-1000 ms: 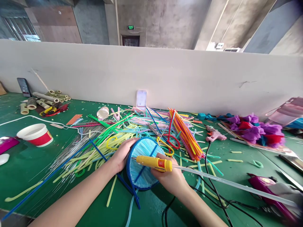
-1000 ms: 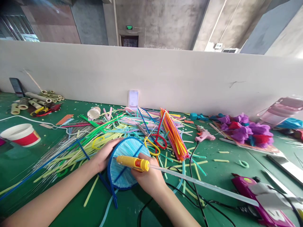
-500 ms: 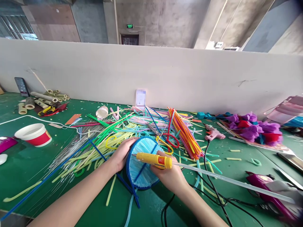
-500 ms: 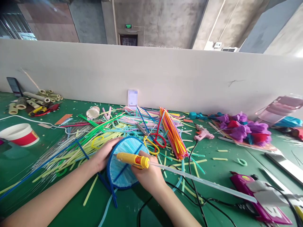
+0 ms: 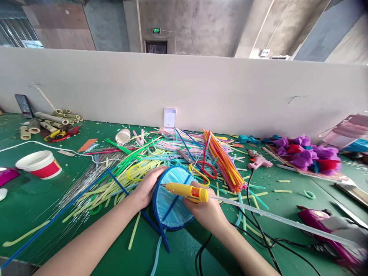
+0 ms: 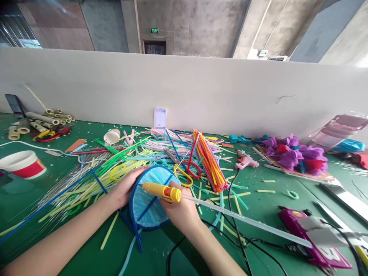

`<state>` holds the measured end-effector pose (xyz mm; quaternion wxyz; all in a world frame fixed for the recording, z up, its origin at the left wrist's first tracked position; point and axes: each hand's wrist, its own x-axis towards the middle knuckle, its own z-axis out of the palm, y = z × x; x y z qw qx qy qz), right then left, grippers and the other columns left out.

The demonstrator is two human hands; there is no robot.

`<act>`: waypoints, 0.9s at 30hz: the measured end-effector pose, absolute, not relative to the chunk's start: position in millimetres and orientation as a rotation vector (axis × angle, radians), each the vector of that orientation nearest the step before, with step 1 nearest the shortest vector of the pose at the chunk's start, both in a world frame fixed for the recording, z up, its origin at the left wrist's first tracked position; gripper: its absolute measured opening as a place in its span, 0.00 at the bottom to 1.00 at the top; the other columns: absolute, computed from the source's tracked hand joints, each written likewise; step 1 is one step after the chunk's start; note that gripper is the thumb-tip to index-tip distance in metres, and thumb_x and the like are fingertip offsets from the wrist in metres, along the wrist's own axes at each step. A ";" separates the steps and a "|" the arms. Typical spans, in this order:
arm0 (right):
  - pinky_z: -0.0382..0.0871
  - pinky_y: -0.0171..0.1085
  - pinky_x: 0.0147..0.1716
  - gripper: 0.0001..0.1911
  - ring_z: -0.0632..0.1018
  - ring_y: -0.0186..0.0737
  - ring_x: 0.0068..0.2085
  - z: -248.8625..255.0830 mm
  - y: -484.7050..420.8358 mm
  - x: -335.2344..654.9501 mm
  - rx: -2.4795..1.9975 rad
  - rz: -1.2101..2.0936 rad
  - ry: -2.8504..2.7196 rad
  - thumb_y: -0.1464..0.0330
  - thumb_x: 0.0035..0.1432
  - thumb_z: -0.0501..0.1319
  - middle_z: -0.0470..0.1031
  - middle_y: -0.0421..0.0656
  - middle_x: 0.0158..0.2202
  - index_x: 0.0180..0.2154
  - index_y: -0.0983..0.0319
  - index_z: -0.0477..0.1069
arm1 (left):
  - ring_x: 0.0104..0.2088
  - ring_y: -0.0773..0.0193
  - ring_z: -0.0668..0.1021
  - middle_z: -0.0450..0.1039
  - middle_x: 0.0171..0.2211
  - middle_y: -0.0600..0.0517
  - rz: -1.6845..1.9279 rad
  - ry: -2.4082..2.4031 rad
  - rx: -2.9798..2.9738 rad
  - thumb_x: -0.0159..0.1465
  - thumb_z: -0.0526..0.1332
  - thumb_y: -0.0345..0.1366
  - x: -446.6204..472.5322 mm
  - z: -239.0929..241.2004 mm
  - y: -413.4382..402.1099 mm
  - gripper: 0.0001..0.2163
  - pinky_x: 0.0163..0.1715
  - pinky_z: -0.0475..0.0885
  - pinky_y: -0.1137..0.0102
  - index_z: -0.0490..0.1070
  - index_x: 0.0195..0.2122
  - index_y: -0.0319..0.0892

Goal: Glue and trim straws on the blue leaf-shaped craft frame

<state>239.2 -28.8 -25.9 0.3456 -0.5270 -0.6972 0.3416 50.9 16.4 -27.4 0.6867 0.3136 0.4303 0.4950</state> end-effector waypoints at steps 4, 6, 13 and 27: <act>0.52 0.34 0.21 0.09 0.61 0.32 0.22 -26.1 -27.8 239.7 -1.387 0.847 -1.827 0.69 0.48 0.57 0.59 0.33 0.19 0.24 0.57 0.55 | 0.37 0.58 0.80 0.81 0.37 0.48 1.110 0.951 0.722 0.57 0.66 0.38 50.9 -28.8 16.9 0.08 0.40 0.72 0.68 0.78 0.35 0.40; 0.52 0.34 0.21 0.09 0.62 0.32 0.22 -26.0 -27.5 239.6 -1.398 0.828 -1.834 0.69 0.48 0.57 0.59 0.33 0.19 0.24 0.57 0.55 | 0.37 0.58 0.80 0.81 0.37 0.48 1.111 0.949 0.721 0.57 0.66 0.38 50.5 -29.3 16.9 0.08 0.40 0.72 0.68 0.78 0.36 0.40; 0.51 0.33 0.20 0.10 0.61 0.32 0.21 -26.3 -26.9 239.9 -1.409 0.761 -1.831 0.69 0.49 0.56 0.58 0.33 0.19 0.23 0.57 0.54 | 0.36 0.58 0.80 0.82 0.36 0.48 1.115 0.927 0.727 0.57 0.67 0.38 49.8 -28.7 16.4 0.08 0.38 0.72 0.68 0.78 0.35 0.40; 0.50 0.33 0.21 0.08 0.63 0.32 0.21 -29.3 -25.1 242.1 -1.410 0.736 -1.820 0.69 0.52 0.56 0.60 0.34 0.19 0.24 0.57 0.56 | 0.33 0.59 0.80 0.82 0.34 0.49 1.114 0.925 0.704 0.56 0.68 0.38 51.4 -27.3 15.5 0.09 0.36 0.73 0.68 0.79 0.36 0.41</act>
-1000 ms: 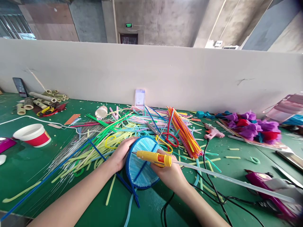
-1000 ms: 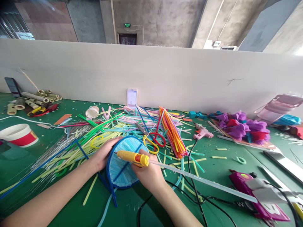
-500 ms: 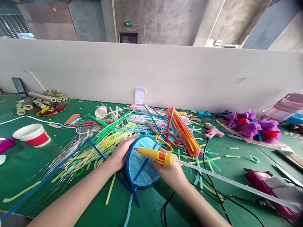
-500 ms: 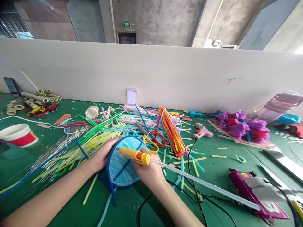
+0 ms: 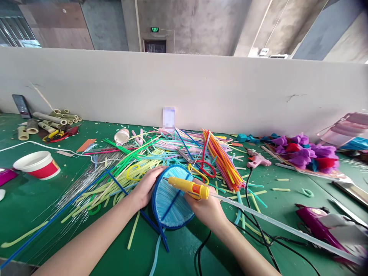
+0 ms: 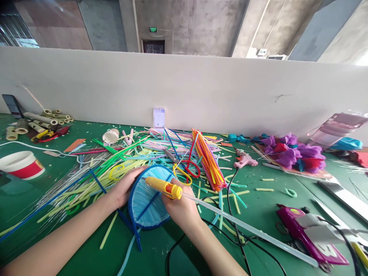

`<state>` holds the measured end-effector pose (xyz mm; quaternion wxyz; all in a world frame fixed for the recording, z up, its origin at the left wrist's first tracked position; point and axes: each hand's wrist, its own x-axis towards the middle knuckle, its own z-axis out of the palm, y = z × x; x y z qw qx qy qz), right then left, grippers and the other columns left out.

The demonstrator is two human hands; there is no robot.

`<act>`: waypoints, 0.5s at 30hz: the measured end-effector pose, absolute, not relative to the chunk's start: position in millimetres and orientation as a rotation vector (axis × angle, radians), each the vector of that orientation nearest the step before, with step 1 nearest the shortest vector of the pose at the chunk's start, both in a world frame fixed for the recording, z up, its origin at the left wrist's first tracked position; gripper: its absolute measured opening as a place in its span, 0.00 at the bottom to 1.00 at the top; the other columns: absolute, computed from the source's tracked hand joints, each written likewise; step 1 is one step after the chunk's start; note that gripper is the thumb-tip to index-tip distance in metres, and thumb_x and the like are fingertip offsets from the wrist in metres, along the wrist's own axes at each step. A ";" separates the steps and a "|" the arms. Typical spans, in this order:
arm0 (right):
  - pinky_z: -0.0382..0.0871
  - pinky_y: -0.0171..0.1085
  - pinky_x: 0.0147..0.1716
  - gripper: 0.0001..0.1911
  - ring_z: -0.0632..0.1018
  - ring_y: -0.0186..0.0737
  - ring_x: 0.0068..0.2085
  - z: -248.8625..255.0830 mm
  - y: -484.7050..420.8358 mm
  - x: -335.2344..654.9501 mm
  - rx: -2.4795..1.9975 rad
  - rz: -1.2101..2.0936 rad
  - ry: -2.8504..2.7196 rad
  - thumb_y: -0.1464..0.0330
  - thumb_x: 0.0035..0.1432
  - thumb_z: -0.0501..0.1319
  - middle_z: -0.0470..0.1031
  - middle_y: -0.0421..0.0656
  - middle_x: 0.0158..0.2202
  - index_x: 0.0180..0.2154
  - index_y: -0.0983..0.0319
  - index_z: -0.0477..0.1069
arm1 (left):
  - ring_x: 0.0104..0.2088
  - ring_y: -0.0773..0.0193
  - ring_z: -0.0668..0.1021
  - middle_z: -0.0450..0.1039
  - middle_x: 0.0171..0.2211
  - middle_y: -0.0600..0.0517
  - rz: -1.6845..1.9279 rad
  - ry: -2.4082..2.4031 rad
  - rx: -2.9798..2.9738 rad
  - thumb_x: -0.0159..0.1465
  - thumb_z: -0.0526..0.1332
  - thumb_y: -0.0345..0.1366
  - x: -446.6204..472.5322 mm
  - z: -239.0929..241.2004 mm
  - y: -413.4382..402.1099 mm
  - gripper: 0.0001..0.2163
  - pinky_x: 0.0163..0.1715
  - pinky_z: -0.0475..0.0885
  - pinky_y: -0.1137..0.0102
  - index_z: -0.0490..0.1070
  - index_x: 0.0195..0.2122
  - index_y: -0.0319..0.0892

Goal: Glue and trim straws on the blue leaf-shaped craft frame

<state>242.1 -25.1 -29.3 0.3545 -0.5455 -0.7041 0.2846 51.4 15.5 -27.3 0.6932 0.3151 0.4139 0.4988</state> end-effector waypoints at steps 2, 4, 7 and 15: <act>0.51 0.33 0.21 0.09 0.63 0.32 0.21 -28.7 -24.9 242.2 -1.410 0.725 -1.821 0.68 0.52 0.56 0.60 0.34 0.19 0.24 0.57 0.55 | 0.33 0.60 0.80 0.81 0.34 0.50 1.114 0.932 0.698 0.56 0.68 0.38 51.5 -27.2 15.2 0.09 0.36 0.73 0.68 0.79 0.36 0.41; 0.51 0.33 0.20 0.10 0.63 0.32 0.21 -28.4 -24.7 242.2 -1.415 0.720 -1.813 0.68 0.52 0.56 0.59 0.34 0.19 0.24 0.57 0.55 | 0.33 0.60 0.80 0.81 0.33 0.51 1.119 0.946 0.686 0.56 0.68 0.38 51.5 -26.9 14.9 0.08 0.36 0.73 0.68 0.79 0.35 0.41; 0.51 0.33 0.20 0.11 0.62 0.32 0.20 -29.3 -24.4 242.5 -1.417 0.717 -1.801 0.67 0.52 0.56 0.58 0.33 0.19 0.23 0.57 0.54 | 0.32 0.61 0.80 0.81 0.32 0.51 1.134 0.958 0.679 0.55 0.68 0.37 51.5 -26.4 14.7 0.08 0.35 0.73 0.69 0.79 0.35 0.40; 0.50 0.33 0.20 0.11 0.62 0.31 0.20 -31.3 -23.8 243.7 -1.405 0.709 -1.784 0.67 0.52 0.56 0.58 0.33 0.19 0.23 0.57 0.54 | 0.32 0.61 0.79 0.80 0.30 0.52 1.146 0.965 0.660 0.54 0.69 0.36 52.0 -26.6 15.0 0.08 0.34 0.73 0.69 0.79 0.34 0.41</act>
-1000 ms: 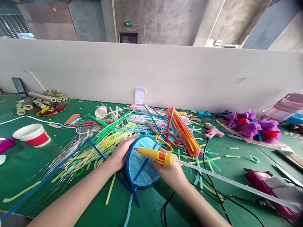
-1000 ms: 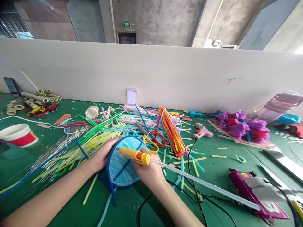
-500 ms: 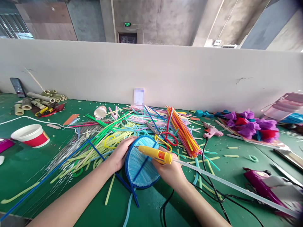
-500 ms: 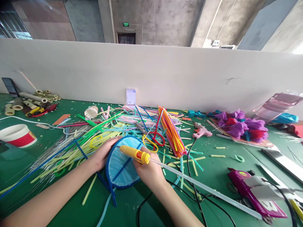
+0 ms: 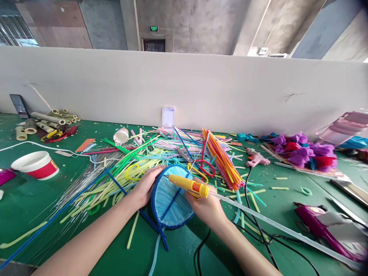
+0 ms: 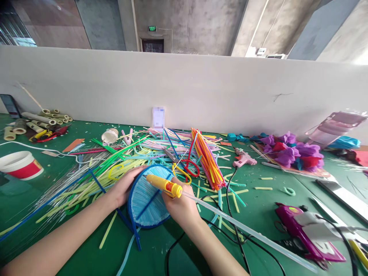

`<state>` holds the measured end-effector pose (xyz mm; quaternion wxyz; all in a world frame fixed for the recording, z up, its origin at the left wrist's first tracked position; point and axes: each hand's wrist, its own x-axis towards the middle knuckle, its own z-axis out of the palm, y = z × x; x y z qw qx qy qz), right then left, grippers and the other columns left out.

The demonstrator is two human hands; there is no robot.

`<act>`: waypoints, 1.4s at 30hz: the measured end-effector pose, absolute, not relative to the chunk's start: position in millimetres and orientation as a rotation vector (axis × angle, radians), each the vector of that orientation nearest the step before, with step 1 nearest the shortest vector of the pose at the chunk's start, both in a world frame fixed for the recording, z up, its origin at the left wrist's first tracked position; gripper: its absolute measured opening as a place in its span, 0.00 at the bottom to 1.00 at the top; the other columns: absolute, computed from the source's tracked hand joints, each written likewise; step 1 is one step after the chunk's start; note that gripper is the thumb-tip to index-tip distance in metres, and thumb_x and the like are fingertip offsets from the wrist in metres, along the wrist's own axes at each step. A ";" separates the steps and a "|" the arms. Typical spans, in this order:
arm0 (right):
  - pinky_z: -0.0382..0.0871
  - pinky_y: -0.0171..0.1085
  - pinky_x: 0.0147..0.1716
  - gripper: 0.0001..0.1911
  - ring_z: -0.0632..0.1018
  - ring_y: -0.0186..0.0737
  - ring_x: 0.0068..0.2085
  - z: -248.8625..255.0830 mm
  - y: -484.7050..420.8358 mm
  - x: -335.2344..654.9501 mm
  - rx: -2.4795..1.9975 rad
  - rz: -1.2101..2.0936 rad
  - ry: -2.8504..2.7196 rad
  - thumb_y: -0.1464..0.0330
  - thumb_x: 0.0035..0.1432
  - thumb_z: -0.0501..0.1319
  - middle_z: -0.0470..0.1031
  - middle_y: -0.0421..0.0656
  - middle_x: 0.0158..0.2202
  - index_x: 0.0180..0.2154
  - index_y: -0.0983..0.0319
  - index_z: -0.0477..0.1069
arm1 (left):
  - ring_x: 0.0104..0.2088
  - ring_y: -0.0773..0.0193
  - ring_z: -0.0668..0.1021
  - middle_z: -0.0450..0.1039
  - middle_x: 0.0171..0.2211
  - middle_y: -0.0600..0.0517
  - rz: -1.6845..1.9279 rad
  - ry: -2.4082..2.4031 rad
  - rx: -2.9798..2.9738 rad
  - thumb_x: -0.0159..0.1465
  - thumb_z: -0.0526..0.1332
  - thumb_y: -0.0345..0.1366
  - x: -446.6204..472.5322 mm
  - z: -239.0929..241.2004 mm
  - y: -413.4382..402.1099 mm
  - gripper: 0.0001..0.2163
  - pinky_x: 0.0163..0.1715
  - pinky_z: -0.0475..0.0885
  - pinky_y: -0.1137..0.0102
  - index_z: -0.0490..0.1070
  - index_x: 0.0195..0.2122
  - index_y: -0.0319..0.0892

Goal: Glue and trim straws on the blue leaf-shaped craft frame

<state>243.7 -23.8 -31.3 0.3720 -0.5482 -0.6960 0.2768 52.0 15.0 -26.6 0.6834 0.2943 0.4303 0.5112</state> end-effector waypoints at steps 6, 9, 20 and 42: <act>0.51 0.33 0.20 0.10 0.62 0.32 0.21 -30.6 -23.3 243.8 -1.411 0.718 -1.758 0.67 0.52 0.56 0.58 0.33 0.19 0.24 0.57 0.54 | 0.33 0.60 0.80 0.81 0.31 0.52 1.142 0.960 0.670 0.54 0.68 0.36 52.3 -26.1 15.1 0.07 0.35 0.73 0.69 0.79 0.34 0.42; 0.52 0.34 0.20 0.10 0.62 0.32 0.21 -31.0 -22.2 244.2 -1.418 0.710 -1.753 0.67 0.52 0.55 0.58 0.34 0.19 0.24 0.57 0.54 | 0.32 0.61 0.80 0.81 0.31 0.52 1.138 0.951 0.673 0.54 0.68 0.36 51.8 -27.1 15.4 0.08 0.35 0.73 0.69 0.79 0.34 0.42; 0.55 0.33 0.20 0.07 0.65 0.33 0.21 -36.4 -20.0 247.4 -1.411 0.678 -1.747 0.67 0.53 0.56 0.61 0.34 0.20 0.26 0.57 0.57 | 0.33 0.61 0.80 0.81 0.32 0.51 1.144 0.977 0.660 0.53 0.69 0.36 52.4 -25.5 14.2 0.08 0.35 0.73 0.70 0.79 0.35 0.41; 0.54 0.34 0.21 0.06 0.68 0.35 0.21 -31.3 -14.8 249.9 -1.488 0.488 -1.809 0.65 0.52 0.52 0.64 0.37 0.20 0.25 0.57 0.56 | 0.33 0.60 0.81 0.82 0.31 0.50 1.132 0.952 0.674 0.55 0.68 0.35 52.6 -26.6 14.9 0.06 0.35 0.74 0.70 0.79 0.33 0.41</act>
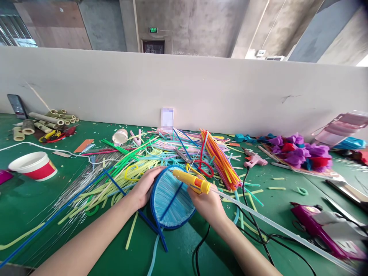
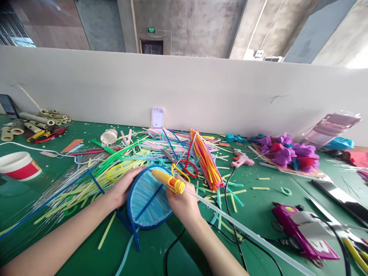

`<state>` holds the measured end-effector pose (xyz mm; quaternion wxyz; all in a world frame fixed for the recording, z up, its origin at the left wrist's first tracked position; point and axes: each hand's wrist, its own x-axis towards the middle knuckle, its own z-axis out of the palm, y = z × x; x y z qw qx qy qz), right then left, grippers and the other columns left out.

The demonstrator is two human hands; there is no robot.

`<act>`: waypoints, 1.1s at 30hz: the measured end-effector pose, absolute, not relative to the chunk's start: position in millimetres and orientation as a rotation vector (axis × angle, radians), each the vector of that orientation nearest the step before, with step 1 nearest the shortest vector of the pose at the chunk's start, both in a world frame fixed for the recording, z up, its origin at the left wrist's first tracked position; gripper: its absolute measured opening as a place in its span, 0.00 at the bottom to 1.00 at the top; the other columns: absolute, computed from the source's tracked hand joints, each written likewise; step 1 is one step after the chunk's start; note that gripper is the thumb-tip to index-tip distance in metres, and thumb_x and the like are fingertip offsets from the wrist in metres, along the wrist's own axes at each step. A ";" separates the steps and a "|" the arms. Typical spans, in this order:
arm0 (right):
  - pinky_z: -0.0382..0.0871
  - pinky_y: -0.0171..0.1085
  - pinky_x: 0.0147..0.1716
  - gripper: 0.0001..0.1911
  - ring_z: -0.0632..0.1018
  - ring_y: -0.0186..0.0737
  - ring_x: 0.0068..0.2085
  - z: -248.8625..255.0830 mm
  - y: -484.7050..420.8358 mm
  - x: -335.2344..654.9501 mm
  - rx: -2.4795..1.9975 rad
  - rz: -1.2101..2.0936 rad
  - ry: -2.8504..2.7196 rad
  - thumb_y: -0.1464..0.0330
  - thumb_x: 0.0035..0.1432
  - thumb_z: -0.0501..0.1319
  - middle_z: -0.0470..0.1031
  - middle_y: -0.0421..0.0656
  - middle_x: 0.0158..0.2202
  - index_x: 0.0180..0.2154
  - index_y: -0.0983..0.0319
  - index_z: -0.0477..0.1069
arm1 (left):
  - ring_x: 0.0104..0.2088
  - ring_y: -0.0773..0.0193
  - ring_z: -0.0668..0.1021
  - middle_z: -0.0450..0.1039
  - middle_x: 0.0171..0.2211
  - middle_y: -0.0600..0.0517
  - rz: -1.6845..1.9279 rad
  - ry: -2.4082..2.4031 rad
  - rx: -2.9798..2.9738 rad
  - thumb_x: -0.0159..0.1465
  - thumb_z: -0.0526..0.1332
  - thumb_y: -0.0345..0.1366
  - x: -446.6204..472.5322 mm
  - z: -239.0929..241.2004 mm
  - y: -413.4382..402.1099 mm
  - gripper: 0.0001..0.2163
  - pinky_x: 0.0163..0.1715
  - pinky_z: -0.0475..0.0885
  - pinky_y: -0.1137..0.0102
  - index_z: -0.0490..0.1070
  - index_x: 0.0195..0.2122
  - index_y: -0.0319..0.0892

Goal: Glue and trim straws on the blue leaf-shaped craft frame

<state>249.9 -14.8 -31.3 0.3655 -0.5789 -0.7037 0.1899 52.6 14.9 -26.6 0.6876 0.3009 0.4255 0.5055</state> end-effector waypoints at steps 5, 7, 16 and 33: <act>0.57 0.34 0.22 0.05 0.70 0.37 0.23 -33.2 -13.8 251.6 -1.477 0.493 -1.802 0.65 0.52 0.51 0.66 0.38 0.21 0.26 0.57 0.58 | 0.32 0.60 0.81 0.81 0.31 0.51 1.128 0.943 0.680 0.55 0.68 0.36 52.1 -27.6 14.3 0.05 0.35 0.74 0.70 0.78 0.31 0.41; 0.59 0.35 0.23 0.05 0.71 0.37 0.23 -33.7 -13.5 252.6 -1.472 0.503 -1.801 0.65 0.52 0.51 0.67 0.38 0.21 0.26 0.58 0.59 | 0.32 0.61 0.81 0.81 0.31 0.51 1.128 0.941 0.682 0.56 0.68 0.35 52.0 -27.3 13.9 0.04 0.35 0.74 0.71 0.78 0.32 0.41; 0.64 0.36 0.26 0.05 0.74 0.40 0.26 -31.1 -13.2 253.6 -1.523 0.494 -1.779 0.66 0.52 0.52 0.72 0.41 0.24 0.28 0.59 0.65 | 0.32 0.61 0.81 0.81 0.30 0.51 1.130 0.932 0.686 0.56 0.67 0.34 51.9 -25.6 14.1 0.04 0.34 0.74 0.71 0.78 0.32 0.41; 0.72 0.38 0.32 0.25 0.78 0.44 0.35 1.1 -15.6 277.8 -1.269 1.056 -1.392 0.55 0.49 0.68 0.78 0.45 0.36 0.44 0.63 0.69 | 0.33 0.60 0.81 0.82 0.33 0.49 1.171 0.982 0.599 0.54 0.69 0.38 51.2 -27.7 16.6 0.10 0.40 0.73 0.68 0.79 0.35 0.39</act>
